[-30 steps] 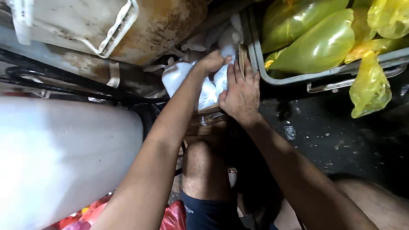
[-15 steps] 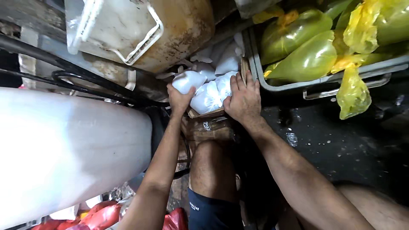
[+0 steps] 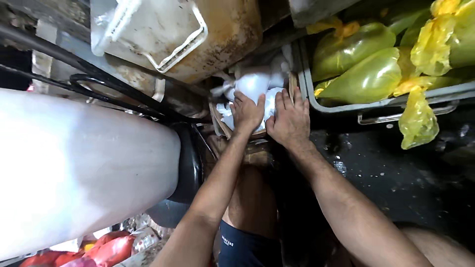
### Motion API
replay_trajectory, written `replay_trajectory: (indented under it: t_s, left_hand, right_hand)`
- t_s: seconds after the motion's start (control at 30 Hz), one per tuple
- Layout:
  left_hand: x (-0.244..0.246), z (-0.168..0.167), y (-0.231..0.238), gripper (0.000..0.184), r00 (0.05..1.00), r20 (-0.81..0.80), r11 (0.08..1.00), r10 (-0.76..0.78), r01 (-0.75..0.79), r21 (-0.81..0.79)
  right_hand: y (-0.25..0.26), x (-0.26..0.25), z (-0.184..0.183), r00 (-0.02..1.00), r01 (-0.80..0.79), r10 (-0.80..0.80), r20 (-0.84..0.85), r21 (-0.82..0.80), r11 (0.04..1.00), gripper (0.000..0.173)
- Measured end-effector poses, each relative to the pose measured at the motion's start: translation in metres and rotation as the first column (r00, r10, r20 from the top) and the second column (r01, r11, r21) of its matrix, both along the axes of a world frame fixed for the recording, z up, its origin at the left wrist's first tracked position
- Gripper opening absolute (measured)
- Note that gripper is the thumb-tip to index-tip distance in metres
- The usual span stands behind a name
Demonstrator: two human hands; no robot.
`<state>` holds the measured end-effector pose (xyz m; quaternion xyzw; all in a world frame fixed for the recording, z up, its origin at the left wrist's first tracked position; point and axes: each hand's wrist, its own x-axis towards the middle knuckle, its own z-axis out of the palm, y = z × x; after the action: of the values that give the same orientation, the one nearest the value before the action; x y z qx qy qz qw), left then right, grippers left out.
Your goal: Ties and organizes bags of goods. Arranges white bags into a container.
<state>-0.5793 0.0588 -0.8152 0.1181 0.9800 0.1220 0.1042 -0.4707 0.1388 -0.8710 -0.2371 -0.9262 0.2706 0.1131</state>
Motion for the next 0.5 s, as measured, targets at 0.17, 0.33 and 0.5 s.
replay_trajectory:
  t_s: [0.17, 0.33, 0.5]
  left_hand:
    - [-0.002, -0.001, 0.001, 0.109, 0.996, 0.062, 0.972, -0.058, 0.071, -0.225]
    - [-0.009, 0.003, 0.012, 0.109, 0.994, 0.103, 0.954, -0.028, 0.058, -0.295]
    - [-0.023, -0.002, 0.016, 0.109, 0.994, 0.107, 0.923, -0.033, 0.072, -0.377]
  right_hand:
    - [-0.003, 0.005, 0.005, 1.0, -0.01, 0.01, 0.004, -0.012, 1.0, 0.072]
    - [-0.004, 0.001, 0.006, 0.999, 0.005, -0.004, 0.037, -0.017, 1.0, 0.073]
    - [0.003, 0.001, 0.01, 0.993, -0.048, 0.048, 0.111, -0.002, 0.999, 0.076]
